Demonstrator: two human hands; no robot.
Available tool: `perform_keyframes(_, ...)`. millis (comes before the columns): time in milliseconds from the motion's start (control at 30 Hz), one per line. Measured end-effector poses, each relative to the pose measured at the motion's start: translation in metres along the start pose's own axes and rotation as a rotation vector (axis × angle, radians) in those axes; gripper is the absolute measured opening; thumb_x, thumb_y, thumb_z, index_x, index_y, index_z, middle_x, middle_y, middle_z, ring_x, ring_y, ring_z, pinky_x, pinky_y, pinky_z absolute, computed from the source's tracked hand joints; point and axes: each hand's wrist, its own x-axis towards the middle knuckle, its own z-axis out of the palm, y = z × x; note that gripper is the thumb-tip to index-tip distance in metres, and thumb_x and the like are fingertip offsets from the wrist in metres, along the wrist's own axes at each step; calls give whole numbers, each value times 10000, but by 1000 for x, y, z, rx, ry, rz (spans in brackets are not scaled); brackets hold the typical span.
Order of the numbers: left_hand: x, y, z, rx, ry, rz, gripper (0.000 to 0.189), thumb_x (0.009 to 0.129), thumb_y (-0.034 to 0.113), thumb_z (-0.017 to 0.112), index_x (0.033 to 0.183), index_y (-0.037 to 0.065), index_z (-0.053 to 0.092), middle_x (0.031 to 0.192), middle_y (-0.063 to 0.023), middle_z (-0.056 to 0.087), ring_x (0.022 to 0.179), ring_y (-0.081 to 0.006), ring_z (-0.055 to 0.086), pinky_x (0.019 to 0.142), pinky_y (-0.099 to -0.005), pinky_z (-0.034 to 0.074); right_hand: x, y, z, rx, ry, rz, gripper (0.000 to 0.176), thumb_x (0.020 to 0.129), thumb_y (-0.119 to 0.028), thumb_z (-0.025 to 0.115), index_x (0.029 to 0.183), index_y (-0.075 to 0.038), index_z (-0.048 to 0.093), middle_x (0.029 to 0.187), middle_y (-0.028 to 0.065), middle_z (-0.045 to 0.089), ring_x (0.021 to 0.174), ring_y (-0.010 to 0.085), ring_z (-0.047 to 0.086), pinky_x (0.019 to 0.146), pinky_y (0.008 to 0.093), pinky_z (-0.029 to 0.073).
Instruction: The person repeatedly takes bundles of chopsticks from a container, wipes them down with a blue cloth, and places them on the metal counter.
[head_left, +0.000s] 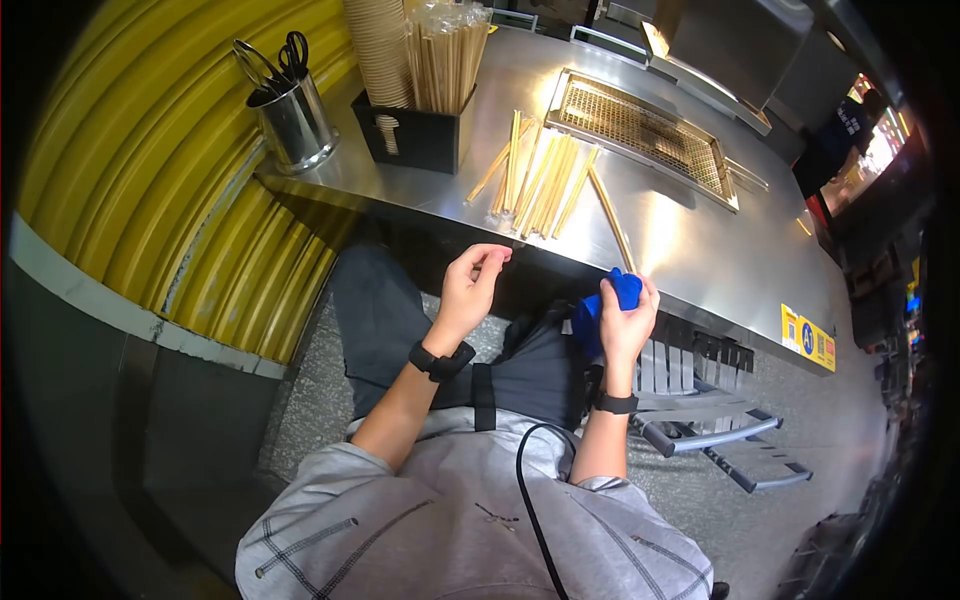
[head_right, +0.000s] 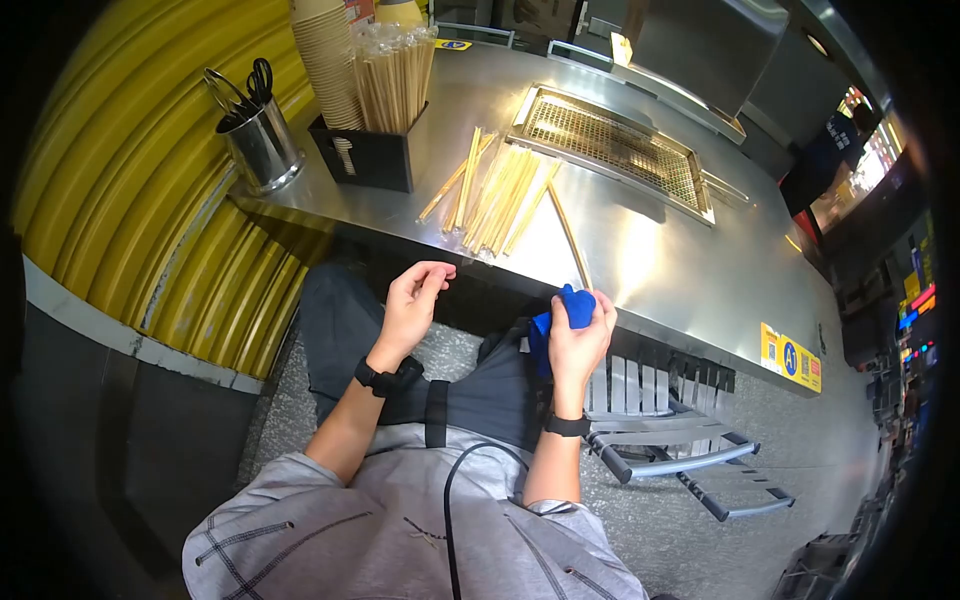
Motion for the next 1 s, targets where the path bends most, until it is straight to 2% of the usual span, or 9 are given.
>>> perform_keyframes(167,-2,-9,6,-75,-131,-90,220,969,135,551,1096,-27,628,994,-72,669,869,-102,600,800,-237,481,-7,-5,2,420,-29,147,358,771,-168,760,1029,52,646,1150,142,592,1063,263,584,961,352,428)
perform_keyframes(400,-10,18,13,-205,-321,-67,359,1014,229,456,1289,1,496,1147,-116,645,936,-131,614,805,-266,483,-48,-91,-18,868,-330,262,427,829,-23,673,1229,24,534,1129,68,583,993,124,554,881,264,455)
perform_keyframes(500,-9,34,8,-363,-261,-79,292,1020,217,444,1214,10,511,1109,-124,652,901,-119,620,807,-264,493,-62,-99,-13,807,-569,82,424,783,-12,699,1186,4,569,1136,56,587,1019,129,550,901,275,447)
perform_keyframes(567,-7,32,4,-417,-161,-36,197,1018,208,453,1069,29,516,923,-75,650,812,-91,603,732,-216,467,-67,-90,-6,731,-721,-15,409,768,-29,721,1156,6,595,1125,69,599,1043,131,554,898,271,443)
perform_keyframes(667,-3,33,-14,-356,-108,17,199,1014,220,470,1057,38,538,712,16,542,643,-47,498,606,-199,415,-65,-90,-7,825,-652,239,374,868,-96,653,1216,6,560,1173,102,608,1048,152,574,897,280,458)
perform_keyframes(733,-4,37,-24,-225,-196,-14,213,1013,226,474,1063,38,562,709,25,533,623,-46,471,587,-190,396,-54,-85,-7,974,-510,350,398,997,-217,501,1329,-3,452,1236,133,588,1048,176,582,907,303,476)
perform_keyframes(833,-12,51,-19,-133,-405,-98,245,1008,221,480,1013,23,624,686,29,537,608,-43,460,550,-205,377,-41,-85,-10,1235,-442,365,629,1009,-447,389,1450,-14,269,1352,161,489,1210,239,502,1039,366,388)
perform_keyframes(967,-25,34,8,9,-572,-156,241,1010,217,474,953,26,610,645,27,506,588,-45,452,525,-221,375,-51,-77,-4,1047,-470,126,616,988,-317,517,1455,-10,261,1375,156,474,1240,247,483,1058,379,368)
perform_keyframes(1000,-25,32,8,46,-605,-150,250,1010,222,473,936,23,606,638,27,503,581,-45,451,519,-228,374,-54,-77,-3,1007,-447,73,576,948,-173,598,1420,1,316,1333,164,513,1207,241,511,1036,366,392)
